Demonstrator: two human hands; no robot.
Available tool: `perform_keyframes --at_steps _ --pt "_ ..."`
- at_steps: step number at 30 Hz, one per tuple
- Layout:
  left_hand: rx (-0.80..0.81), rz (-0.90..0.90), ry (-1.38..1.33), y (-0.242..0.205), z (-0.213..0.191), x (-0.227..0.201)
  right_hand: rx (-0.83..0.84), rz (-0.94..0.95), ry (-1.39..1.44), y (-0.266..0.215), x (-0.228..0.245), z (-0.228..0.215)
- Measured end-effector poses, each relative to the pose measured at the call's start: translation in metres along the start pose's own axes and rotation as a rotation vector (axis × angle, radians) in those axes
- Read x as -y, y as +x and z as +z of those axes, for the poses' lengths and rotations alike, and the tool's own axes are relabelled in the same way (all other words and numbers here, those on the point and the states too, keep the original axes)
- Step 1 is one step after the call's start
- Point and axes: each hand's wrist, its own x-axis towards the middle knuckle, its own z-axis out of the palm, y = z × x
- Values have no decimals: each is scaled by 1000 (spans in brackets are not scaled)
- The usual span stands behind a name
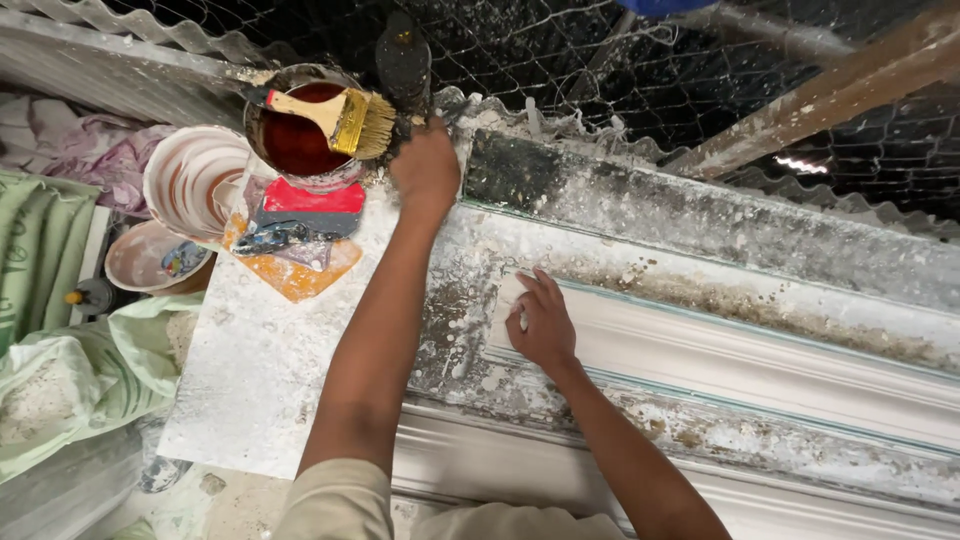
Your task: Smoothing and cleaning decorative plaster moldings using a putty knife and a cloth.
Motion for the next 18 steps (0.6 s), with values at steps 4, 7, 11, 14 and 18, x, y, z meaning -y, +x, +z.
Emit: perform_keyframes --at_steps 4,7,11,14,18 --pt "-24 42 134 13 60 8 -34 -38 5 -2 -1 0" --pt "-22 134 142 8 99 32 -52 -61 24 1 -3 1" --pt "121 137 94 -24 60 45 -3 -28 31 -1 2 -3" --pt "205 158 119 -57 40 63 10 -21 75 -2 -3 -4" --pt "217 36 -148 -146 -31 60 -16 -183 207 -4 -17 -10"
